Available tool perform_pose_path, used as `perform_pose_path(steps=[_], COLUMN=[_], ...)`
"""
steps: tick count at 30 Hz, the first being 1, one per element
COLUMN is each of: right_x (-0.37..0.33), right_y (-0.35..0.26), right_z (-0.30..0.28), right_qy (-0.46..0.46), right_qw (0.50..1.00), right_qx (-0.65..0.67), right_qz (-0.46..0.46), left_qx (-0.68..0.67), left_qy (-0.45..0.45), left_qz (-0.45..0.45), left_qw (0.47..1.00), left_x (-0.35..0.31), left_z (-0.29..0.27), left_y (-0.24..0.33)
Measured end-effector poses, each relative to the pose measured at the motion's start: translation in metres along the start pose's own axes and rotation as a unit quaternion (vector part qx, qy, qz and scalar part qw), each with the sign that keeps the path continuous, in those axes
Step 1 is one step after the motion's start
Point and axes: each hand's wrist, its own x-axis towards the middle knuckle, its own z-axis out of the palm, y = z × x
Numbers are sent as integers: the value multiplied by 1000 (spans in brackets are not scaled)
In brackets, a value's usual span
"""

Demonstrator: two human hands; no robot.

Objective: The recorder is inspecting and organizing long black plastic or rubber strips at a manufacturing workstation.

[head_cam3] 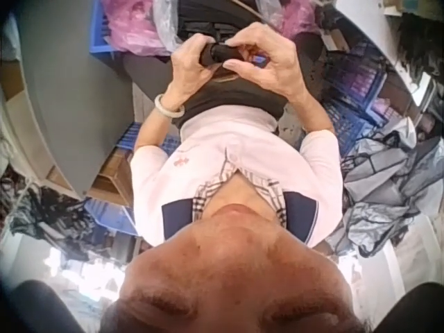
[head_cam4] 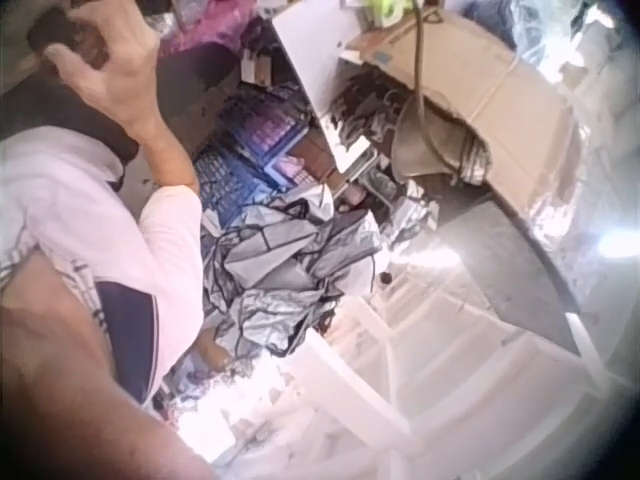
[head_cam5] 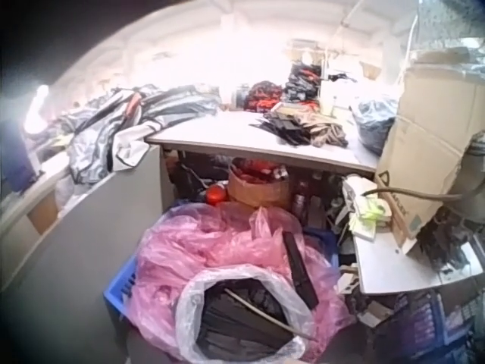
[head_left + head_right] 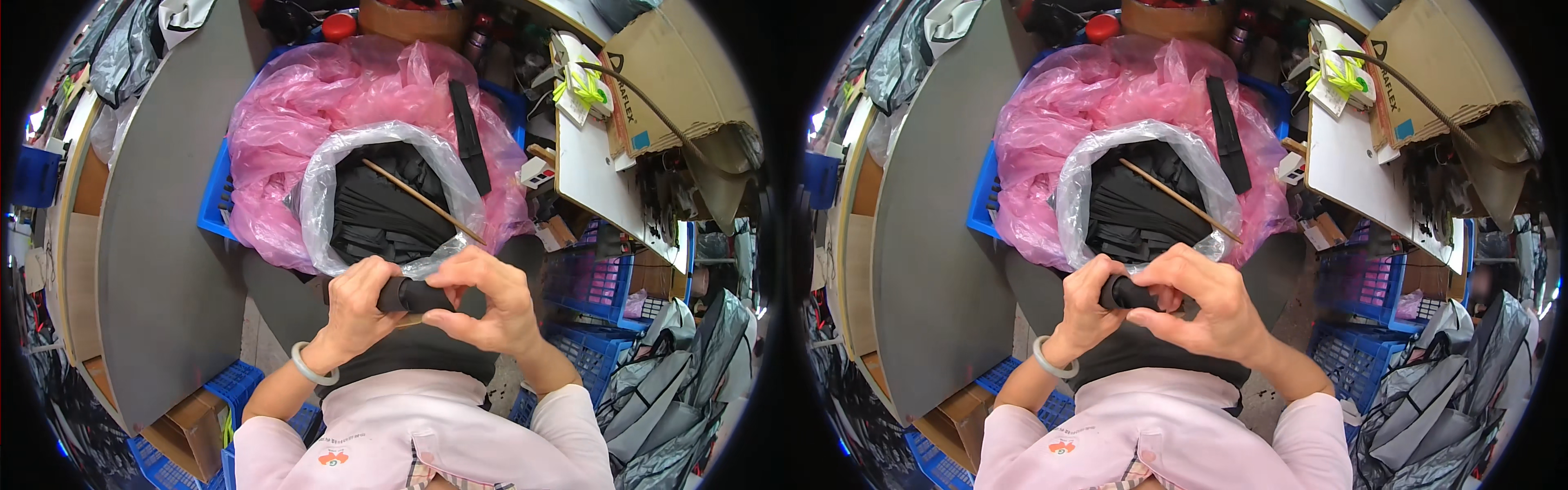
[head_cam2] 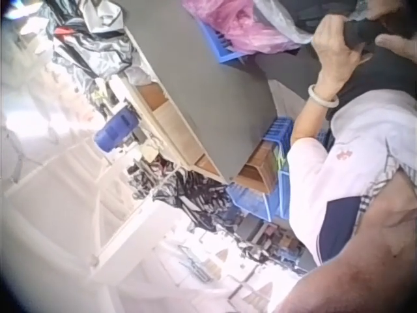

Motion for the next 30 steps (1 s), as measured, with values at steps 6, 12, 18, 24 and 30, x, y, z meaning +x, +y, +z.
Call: perform_pose_path(steps=[6, 12, 18, 24, 30], right_x=[-14, -15, -14, -12, -3], right_y=[5, 5, 25, 32, 29], right_z=[24, 27, 31, 30, 4], right_qy=[99, 79, 58, 56, -27], right_qw=[994, 994, 886, 919, 966], right_qx=[-15, -29, 311, 278, 220], right_qz=[48, 66, 339, 275, 134], left_qx=[49, 138, 199, 182, -108], left_qy=[79, 111, 81, 72, -67], left_qz=[42, 92, 131, 106, -96], left_qw=[995, 980, 968, 975, 987], left_x=[1, 5, 9, 9, 5], left_z=[14, 14, 9, 11, 7], left_y=[8, 9, 5, -1, -2])
